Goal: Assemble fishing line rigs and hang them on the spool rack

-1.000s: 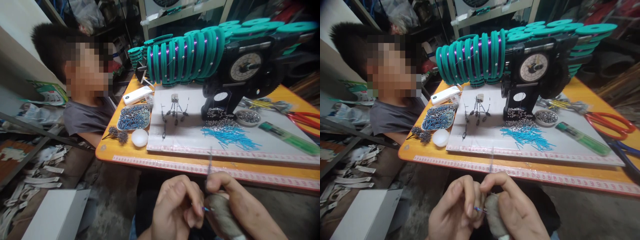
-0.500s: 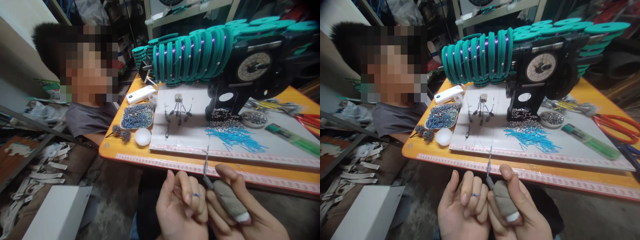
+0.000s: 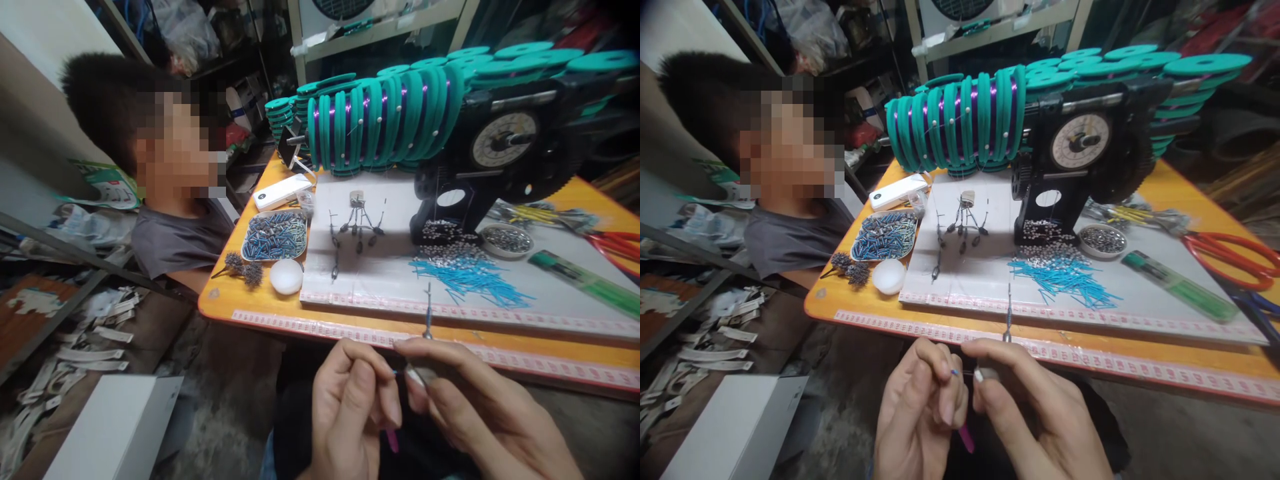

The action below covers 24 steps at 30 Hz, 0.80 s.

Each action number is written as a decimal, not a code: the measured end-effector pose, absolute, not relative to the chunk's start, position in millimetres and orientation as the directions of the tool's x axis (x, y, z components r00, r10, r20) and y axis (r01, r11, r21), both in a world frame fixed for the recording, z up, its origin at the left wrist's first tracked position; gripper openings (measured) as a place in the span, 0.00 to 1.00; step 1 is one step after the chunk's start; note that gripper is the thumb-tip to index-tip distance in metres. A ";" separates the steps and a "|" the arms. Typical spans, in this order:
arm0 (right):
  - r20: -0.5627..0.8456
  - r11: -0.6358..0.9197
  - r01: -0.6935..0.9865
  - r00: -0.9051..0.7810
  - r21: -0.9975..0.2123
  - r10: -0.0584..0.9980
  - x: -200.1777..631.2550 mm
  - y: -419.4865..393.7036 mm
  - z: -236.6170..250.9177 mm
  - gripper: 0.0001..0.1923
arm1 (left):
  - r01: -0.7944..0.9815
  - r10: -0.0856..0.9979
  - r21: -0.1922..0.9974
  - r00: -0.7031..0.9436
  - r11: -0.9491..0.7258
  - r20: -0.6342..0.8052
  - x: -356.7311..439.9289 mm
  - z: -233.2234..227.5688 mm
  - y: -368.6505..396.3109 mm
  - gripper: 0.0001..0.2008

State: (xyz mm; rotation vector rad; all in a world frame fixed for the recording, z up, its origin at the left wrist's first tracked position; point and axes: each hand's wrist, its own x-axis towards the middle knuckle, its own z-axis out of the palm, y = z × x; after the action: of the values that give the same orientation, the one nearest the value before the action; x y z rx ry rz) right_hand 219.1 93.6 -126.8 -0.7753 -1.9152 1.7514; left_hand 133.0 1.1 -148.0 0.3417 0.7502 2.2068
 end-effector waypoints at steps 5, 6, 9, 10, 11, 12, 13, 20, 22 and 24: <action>0.478 0.711 -0.011 -0.748 -0.703 0.461 219.6 104.6 -131.8 0.14 | -0.566 0.784 0.667 -0.619 -0.484 0.043 133.8 -155.2 -2.0 0.05; 0.506 0.744 -0.026 -0.749 -0.668 0.427 218.7 105.3 -130.3 0.11 | -0.570 0.784 0.673 -0.621 -0.472 0.024 134.7 -154.2 -2.3 0.06; 0.531 0.788 -0.033 -0.757 -0.615 0.382 217.0 106.0 -126.5 0.08 | -0.603 0.782 0.677 -0.619 -0.421 -0.066 136.9 -147.0 -3.4 0.10; 0.528 0.791 -0.029 -0.760 -0.611 0.380 217.0 105.9 -126.2 0.08 | -0.617 0.782 0.676 -0.616 -0.402 -0.097 137.3 -144.2 -3.7 0.12; 0.522 0.791 -0.024 -0.763 -0.612 0.381 217.2 105.7 -126.4 0.08 | -0.625 0.779 0.676 -0.616 -0.390 -0.120 137.5 -141.6 -3.9 0.14; 0.520 0.789 -0.023 -0.764 -0.614 0.382 217.5 105.5 -126.9 0.07 | -0.627 0.776 0.679 -0.616 -0.381 -0.133 137.5 -139.5 -4.1 0.16; 0.515 0.786 -0.021 -0.766 -0.617 0.384 217.9 105.2 -127.5 0.07 | -0.628 0.774 0.683 -0.617 -0.373 -0.145 137.5 -137.9 -4.1 0.17; 0.474 0.750 -0.046 -0.799 -0.660 0.369 219.7 105.8 -130.2 0.10 | -0.636 0.770 0.680 -0.617 -0.365 -0.163 137.6 -135.0 -4.3 0.19; 0.480 0.746 -0.057 -0.797 -0.664 0.366 219.4 106.1 -129.7 0.09 | -0.638 0.775 0.677 -0.612 -0.367 -0.157 137.9 -135.3 -4.6 0.19; 0.489 0.747 -0.039 -0.778 -0.664 0.394 218.5 105.2 -129.4 0.05 | -0.634 0.779 0.683 -0.609 -0.363 -0.152 137.9 -135.9 -4.9 0.19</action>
State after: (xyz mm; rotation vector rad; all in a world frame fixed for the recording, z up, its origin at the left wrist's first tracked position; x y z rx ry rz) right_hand 218.5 105.2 -129.4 -0.2655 -2.3136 0.8985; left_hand 137.9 -4.9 -135.9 0.2472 0.9088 2.0437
